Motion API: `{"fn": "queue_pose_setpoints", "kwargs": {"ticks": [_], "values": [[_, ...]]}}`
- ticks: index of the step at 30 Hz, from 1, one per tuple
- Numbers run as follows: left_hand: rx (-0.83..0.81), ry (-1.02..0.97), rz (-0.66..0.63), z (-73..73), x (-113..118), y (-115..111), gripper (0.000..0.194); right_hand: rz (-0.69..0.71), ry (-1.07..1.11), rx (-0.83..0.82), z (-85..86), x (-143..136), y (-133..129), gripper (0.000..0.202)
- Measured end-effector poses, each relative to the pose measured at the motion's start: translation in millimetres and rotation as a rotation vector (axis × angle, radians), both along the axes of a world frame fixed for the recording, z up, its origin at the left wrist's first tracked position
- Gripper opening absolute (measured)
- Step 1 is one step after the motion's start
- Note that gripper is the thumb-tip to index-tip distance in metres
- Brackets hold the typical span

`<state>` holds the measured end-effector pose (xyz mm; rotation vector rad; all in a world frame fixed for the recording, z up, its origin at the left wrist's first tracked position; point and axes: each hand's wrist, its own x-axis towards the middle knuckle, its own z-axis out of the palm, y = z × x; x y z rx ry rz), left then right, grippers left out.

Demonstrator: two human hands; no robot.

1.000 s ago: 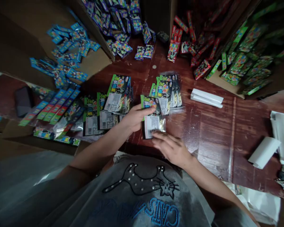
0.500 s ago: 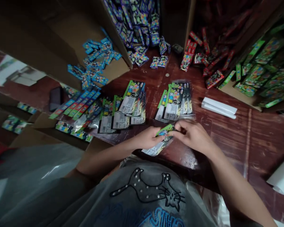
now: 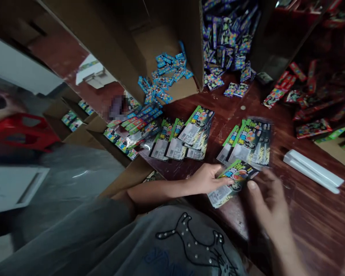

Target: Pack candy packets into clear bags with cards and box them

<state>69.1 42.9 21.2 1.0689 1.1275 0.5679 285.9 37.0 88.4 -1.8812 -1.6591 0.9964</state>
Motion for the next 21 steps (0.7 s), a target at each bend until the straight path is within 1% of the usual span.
{"fn": "queue_pose_setpoints", "kwargs": {"ticks": [2,4,6,7,8,9,10,11,13,14,15,16,17,18,19,20,21], "values": [[0.007,0.079,0.003,2.1,4.3,-2.4,0.039,-0.071,-0.094,-0.135,-12.6,-23.3,-3.8,0.043],[0.070,0.125,-0.049,7.1,1.3,-0.9,0.044,-0.100,-0.294,-0.187,-26.1,-35.5,-2.9,0.040],[0.245,0.137,-0.060,12.0,-14.6,11.1,0.059,-0.099,-0.435,-0.183,-38.9,-34.1,1.6,0.037],[0.356,0.165,-0.032,13.3,-28.9,22.5,0.065,-0.074,-0.476,-0.172,-44.4,-29.5,4.7,0.037],[0.467,0.216,0.010,13.4,-47.6,37.6,0.066,-0.031,-0.506,-0.161,-48.8,-23.6,8.4,0.038],[0.553,0.314,0.073,11.9,-70.6,56.0,0.059,0.031,-0.527,-0.152,-51.9,-17.3,12.8,0.039],[0.605,0.438,0.090,8.7,-97.2,77.1,0.047,0.110,-0.545,-0.150,-53.2,-11.9,18.0,0.041],[0.631,0.559,0.076,3.8,-126.1,99.7,0.040,0.197,-0.567,-0.152,-52.9,-8.0,24.7,0.043],[0.586,0.783,0.103,-11.4,-185.6,145.4,0.037,0.340,-0.642,-0.130,-48.4,-7.4,45.2,0.048],[0.562,0.809,0.122,-21.2,-213.3,166.5,0.033,0.384,-0.679,-0.080,-45.5,-10.7,60.5,0.051],[0.537,0.816,0.114,-32.1,-238.0,185.3,0.029,0.416,-0.701,-0.002,-43.4,-16.2,79.9,0.053],[0.489,0.838,0.109,-43.6,-259.0,201.3,0.029,0.436,-0.699,0.104,-42.9,-23.1,103.7,0.054],[0.446,0.838,0.089,-54.9,-275.8,214.3,0.033,0.474,-0.652,0.215,-44.9,-31.0,131.6,0.054],[0.435,0.817,0.068,-65.5,-288.5,224.3,0.040,0.514,-0.604,0.303,-49.8,-39.1,162.8,0.056],[0.437,0.793,0.064,-74.8,-297.3,231.4,0.047,0.566,-0.581,0.341,-57.7,-47.0,196.3,0.058],[0.460,0.749,0.079,-82.5,-302.7,236.3,0.055,0.610,-0.580,0.340,-68.2,-54.6,230.6,0.060],[0.496,0.719,0.117,-88.6,-305.3,239.3,0.061,0.641,-0.601,0.299,-80.6,-61.7,264.3,0.066]]}}
